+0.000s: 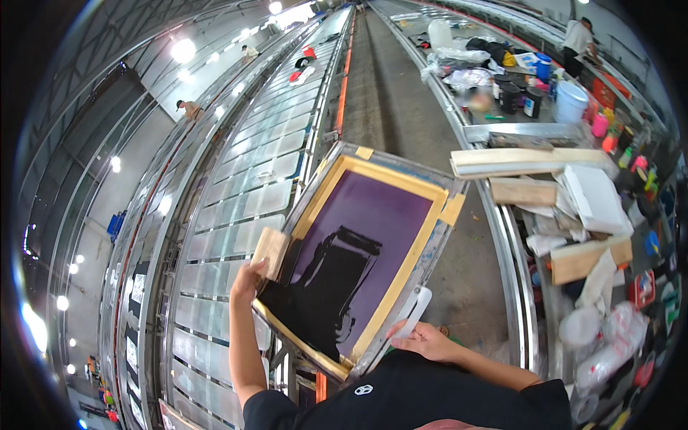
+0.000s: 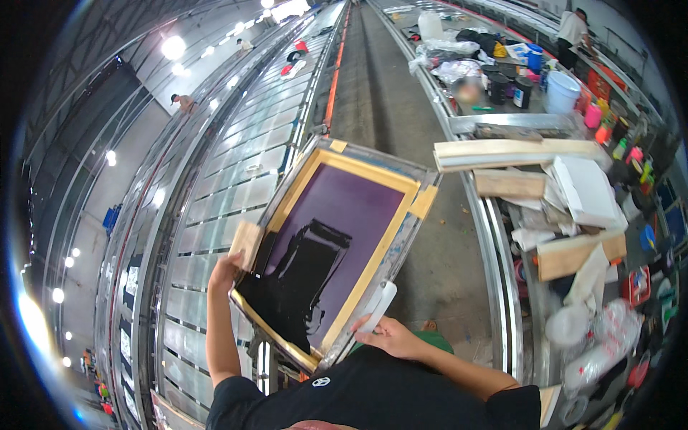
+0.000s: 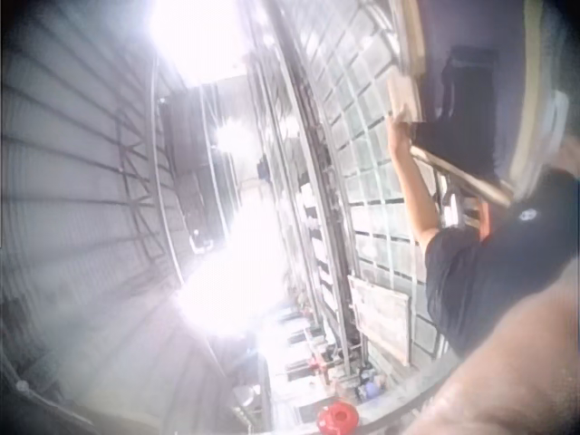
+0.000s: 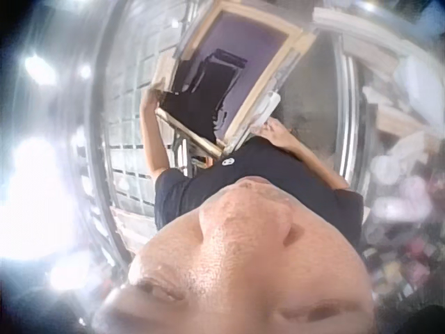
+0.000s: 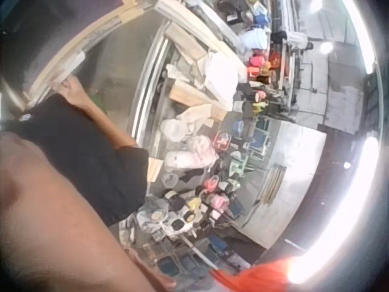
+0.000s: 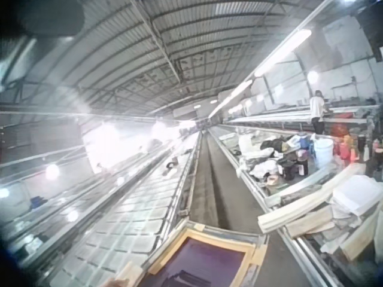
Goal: The person uses a squeegee to spread black ink across a screen-printing frame. They repeatedly pull the squeegee from top to bottom to ensure even coverage of the mesh. The person briefly moves the frame to a table and returns it to the press to continue spreading the ink.
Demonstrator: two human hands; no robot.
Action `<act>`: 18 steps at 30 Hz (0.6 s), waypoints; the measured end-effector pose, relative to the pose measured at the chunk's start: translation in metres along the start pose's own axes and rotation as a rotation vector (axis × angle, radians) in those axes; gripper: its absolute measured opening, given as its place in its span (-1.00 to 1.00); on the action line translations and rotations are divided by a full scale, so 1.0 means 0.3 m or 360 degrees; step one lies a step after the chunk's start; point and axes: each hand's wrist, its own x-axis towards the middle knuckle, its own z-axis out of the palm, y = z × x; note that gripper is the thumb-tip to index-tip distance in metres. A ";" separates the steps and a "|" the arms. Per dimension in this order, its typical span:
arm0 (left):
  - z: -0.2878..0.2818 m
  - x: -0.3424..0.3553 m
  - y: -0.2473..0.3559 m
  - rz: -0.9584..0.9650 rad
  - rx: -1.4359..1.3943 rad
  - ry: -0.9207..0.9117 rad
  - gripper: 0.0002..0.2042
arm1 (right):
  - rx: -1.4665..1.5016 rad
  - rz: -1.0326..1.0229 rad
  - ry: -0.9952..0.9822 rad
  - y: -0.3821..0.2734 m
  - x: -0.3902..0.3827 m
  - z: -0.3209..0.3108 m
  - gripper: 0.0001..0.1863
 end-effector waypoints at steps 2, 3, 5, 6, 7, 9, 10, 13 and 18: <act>-0.066 0.058 -0.019 -0.0039 -0.0086 0.0047 -0.62 | -0.0130 0.0194 -0.0183 -0.151 0.155 -0.094 -0.63; -0.087 0.101 -0.047 -0.0038 -0.0128 0.0102 -0.63 | -0.0203 0.0284 -0.0266 -0.206 0.238 -0.149 -0.61; -0.128 0.233 -0.063 -0.0031 -0.0217 0.0182 -0.63 | -0.0176 0.0167 -0.0350 -0.262 0.410 -0.308 -0.56; -0.138 0.294 -0.080 -0.0025 -0.0264 0.0234 -0.63 | -0.0157 0.0105 -0.0390 -0.274 0.489 -0.408 -0.54; -0.146 0.330 -0.102 -0.0021 -0.0300 0.0278 -0.63 | -0.0052 0.0089 -0.0319 -0.224 0.508 -0.533 -0.57; -0.173 0.502 -0.020 0.0028 -0.0260 0.0367 -0.63 | -0.0042 0.0276 0.0385 -0.204 0.613 -0.754 -0.70; -0.192 0.604 0.002 0.0060 -0.0232 0.0395 -0.63 | -0.0168 0.0325 0.0755 -0.056 0.632 -0.914 -0.73; -0.196 0.971 0.135 0.0074 -0.0236 0.0220 -0.66 | -0.1611 0.0813 0.0873 0.231 0.503 -1.265 -0.75; -0.118 1.501 0.394 0.0055 -0.0133 0.0210 -0.69 | -0.1027 0.0751 0.1119 -0.033 0.864 -1.236 -0.76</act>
